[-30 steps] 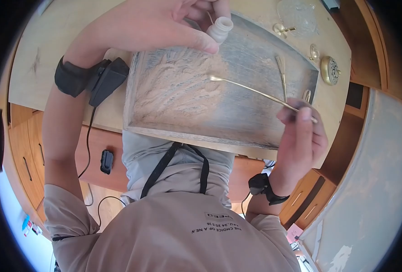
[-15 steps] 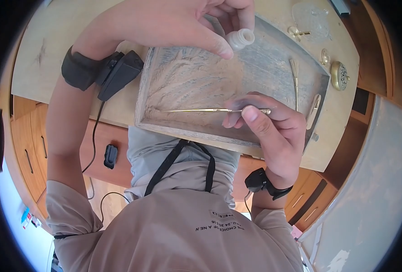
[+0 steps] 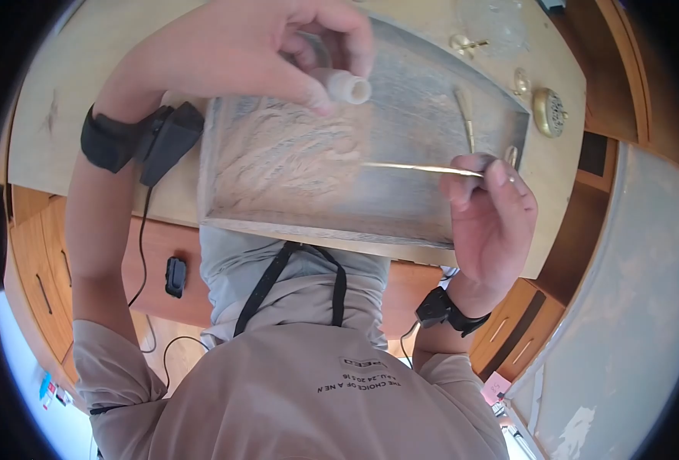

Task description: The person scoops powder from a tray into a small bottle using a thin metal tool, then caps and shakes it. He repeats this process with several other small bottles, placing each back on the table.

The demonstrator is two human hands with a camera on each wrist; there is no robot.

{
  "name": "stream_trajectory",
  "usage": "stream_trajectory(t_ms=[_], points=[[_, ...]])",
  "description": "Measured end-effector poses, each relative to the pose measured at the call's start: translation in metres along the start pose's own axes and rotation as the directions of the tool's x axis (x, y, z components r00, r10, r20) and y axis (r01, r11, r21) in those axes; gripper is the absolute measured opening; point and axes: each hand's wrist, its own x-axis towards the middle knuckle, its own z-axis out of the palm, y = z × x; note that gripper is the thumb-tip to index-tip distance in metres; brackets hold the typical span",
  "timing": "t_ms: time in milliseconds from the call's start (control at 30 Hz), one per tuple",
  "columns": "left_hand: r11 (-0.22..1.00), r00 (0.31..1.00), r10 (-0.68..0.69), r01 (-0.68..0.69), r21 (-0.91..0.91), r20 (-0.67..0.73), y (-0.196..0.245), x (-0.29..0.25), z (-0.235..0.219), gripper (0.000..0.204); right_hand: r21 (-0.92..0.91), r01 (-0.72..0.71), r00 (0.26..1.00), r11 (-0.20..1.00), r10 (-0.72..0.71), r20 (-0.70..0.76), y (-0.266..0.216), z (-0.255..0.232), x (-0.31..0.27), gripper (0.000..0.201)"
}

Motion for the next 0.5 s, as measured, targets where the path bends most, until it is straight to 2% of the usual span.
stream_trajectory(t_ms=[100, 200, 333, 400, 500], points=[[0.999, 0.999, -0.013, 0.014, 0.034, -0.042, 0.006, -0.001, 0.001, 0.016, 0.059, 0.143, 0.988, 0.988, -0.139, -0.063, -0.008, -0.005, -0.004, 0.036], [0.997, 0.999, -0.029, 0.030, -0.073, 0.018, -0.007, 0.005, -0.002, 0.017, 0.040, 0.227, 0.971, 0.973, -0.223, -0.092, -0.015, -0.011, -0.007, 0.037], [0.999, 0.999, 0.006, -0.005, -0.036, 0.031, -0.005, 0.005, -0.003, 0.017, -0.029, 0.258, 0.960, 0.966, -0.259, -0.103, -0.015, -0.009, -0.006, 0.037], [0.998, 0.999, 0.019, -0.017, -0.060, 0.030, -0.005, 0.004, -0.002, 0.017, -0.048, 0.270, 0.951, 0.962, -0.275, -0.141, -0.013, -0.007, -0.005, 0.036], [0.987, 0.998, 0.008, 0.002, -0.163, 0.061, -0.011, 0.006, -0.004, 0.018, -0.104, 0.293, 0.945, 0.951, -0.304, -0.120, -0.014, -0.007, -0.005, 0.034]])
